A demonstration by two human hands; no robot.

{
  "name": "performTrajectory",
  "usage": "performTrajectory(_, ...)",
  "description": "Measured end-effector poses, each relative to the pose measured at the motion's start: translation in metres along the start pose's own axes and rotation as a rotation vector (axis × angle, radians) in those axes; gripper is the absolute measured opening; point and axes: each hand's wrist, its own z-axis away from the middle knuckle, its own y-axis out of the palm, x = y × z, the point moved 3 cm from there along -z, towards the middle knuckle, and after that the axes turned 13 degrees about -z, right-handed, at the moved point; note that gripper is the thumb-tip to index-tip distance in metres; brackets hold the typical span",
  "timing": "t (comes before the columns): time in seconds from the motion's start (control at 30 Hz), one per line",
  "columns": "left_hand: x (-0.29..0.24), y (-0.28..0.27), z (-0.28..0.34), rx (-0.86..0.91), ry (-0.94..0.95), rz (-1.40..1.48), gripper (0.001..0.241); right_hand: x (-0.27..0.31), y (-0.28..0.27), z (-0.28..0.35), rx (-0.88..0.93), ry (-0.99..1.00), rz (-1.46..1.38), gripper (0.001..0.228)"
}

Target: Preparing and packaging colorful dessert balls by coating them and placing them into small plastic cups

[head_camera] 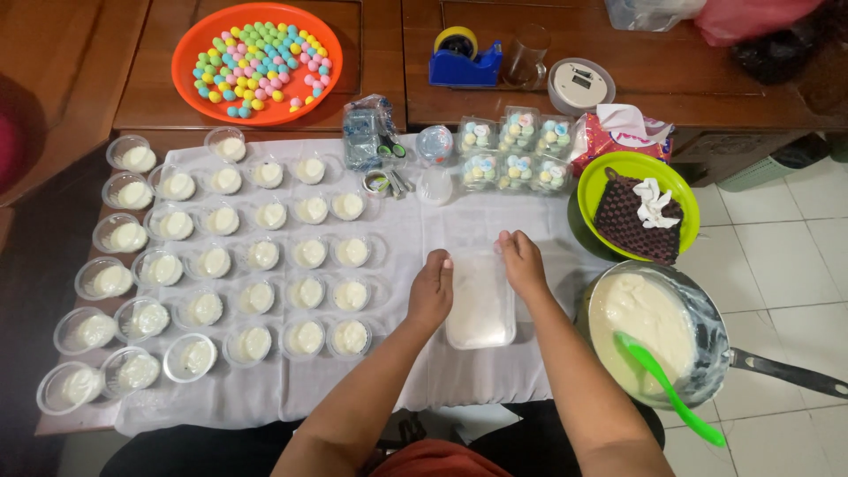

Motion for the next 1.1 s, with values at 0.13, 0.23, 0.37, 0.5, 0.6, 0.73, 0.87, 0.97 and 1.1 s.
performTrajectory(0.13,0.001,-0.017,0.003,0.173,-0.033,0.119,0.043,-0.024,-0.002,-0.002,0.053,-0.057,-0.210,0.039)
performTrajectory(0.23,0.015,-0.018,0.006,0.158,-0.094,0.292,0.040,-0.001,-0.005,0.012,0.034,-0.097,-0.420,0.030)
performTrajectory(0.37,0.059,0.011,0.000,0.047,-0.068,-0.042,0.031,0.011,-0.016,0.029,0.042,-0.169,-0.475,0.027)
performTrajectory(0.5,0.070,0.022,-0.001,0.069,-0.095,-0.145,0.018,0.005,-0.033,0.043,0.039,-0.203,-0.392,0.025)
performTrajectory(0.6,0.068,0.019,-0.002,0.086,-0.100,-0.193,0.017,-0.012,-0.070,0.042,0.030,-0.217,-0.248,0.023)
performTrajectory(0.73,0.062,0.018,-0.003,0.098,-0.108,-0.243,0.016,-0.025,-0.104,0.029,0.026,-0.233,-0.109,0.020)
performTrajectory(0.87,0.064,0.009,0.000,0.109,-0.113,-0.322,0.015,-0.024,-0.094,0.021,0.017,-0.264,0.097,0.017)
performTrajectory(0.97,0.072,-0.002,0.005,0.117,-0.126,-0.375,0.014,-0.021,-0.070,0.024,0.019,-0.280,0.232,0.015)
performTrajectory(1.1,0.081,-0.017,0.008,0.121,-0.138,-0.453,0.014,-0.018,-0.051,0.041,0.017,-0.314,0.436,0.013)
